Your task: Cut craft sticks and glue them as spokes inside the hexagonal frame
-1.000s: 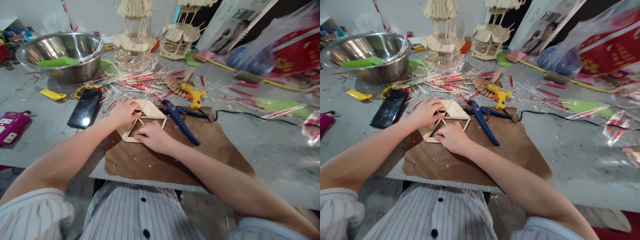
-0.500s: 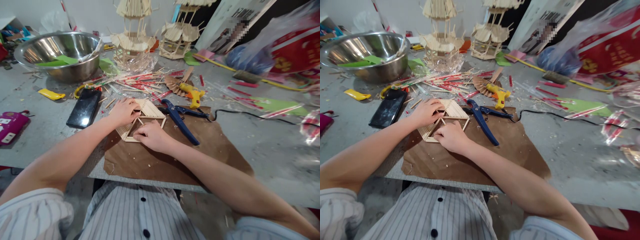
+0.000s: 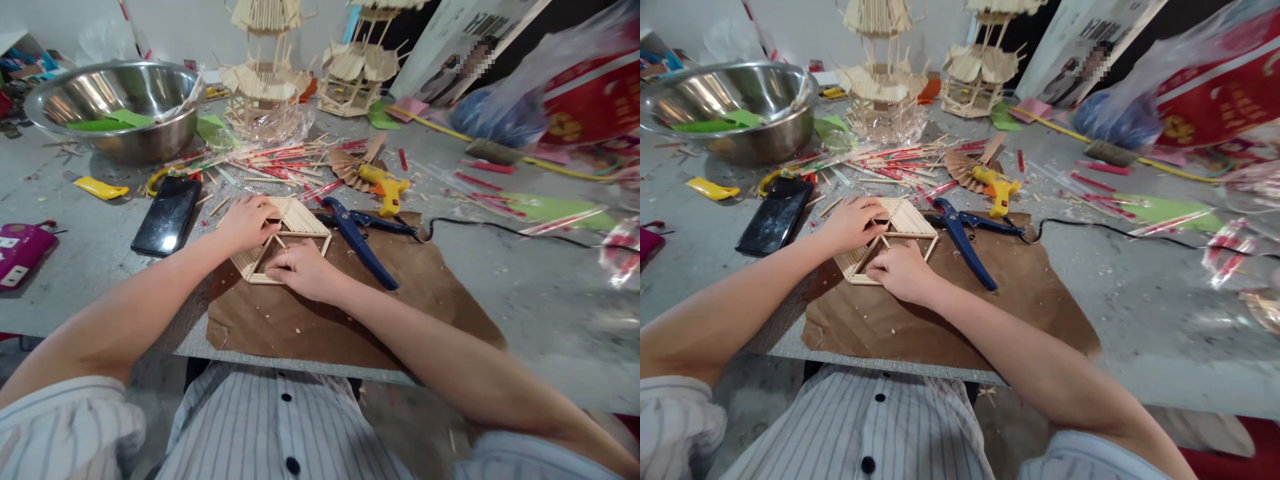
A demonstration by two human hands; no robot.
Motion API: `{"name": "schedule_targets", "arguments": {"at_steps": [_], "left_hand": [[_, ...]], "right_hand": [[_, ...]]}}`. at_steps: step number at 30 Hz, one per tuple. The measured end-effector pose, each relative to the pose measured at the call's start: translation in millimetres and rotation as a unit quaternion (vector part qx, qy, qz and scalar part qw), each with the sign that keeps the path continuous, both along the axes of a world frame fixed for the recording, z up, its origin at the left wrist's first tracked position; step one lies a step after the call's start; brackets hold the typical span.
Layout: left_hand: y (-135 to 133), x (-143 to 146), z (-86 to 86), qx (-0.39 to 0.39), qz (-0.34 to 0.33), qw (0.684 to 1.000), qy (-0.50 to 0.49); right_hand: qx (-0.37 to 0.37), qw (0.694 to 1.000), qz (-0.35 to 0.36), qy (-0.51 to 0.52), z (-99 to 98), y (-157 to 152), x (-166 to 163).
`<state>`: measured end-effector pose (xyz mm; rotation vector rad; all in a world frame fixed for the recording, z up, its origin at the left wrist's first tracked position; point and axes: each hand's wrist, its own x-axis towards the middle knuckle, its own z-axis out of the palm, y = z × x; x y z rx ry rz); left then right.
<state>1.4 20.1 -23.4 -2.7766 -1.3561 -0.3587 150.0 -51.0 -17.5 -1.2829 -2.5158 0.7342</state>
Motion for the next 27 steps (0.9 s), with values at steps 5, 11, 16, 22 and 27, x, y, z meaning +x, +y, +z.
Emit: {"name": "schedule_targets", "arguments": {"at_steps": [5,11,16,22,27], "left_hand": [[-1,1,1.1,0.002,0.001,1.000,0.007],[1,0,0.0,-0.001,-0.006,1.000,0.005],[0,-2,12.9,0.010,-0.004,1.000,-0.013],[-21,7,33.8,-0.138,-0.064,0.987,0.044],[-36,15,33.3,-0.244,-0.141,0.957,0.068]], "right_hand": [[0.007,1.000,0.005,0.009,-0.8,0,0],[-0.027,0.998,0.015,0.049,2.8,1,3],[-0.039,0.991,-0.028,0.125,13.4,7,23],[-0.096,0.994,-0.028,0.053,26.6,11,50],[-0.091,0.996,0.003,0.014,24.5,13,51]]}}
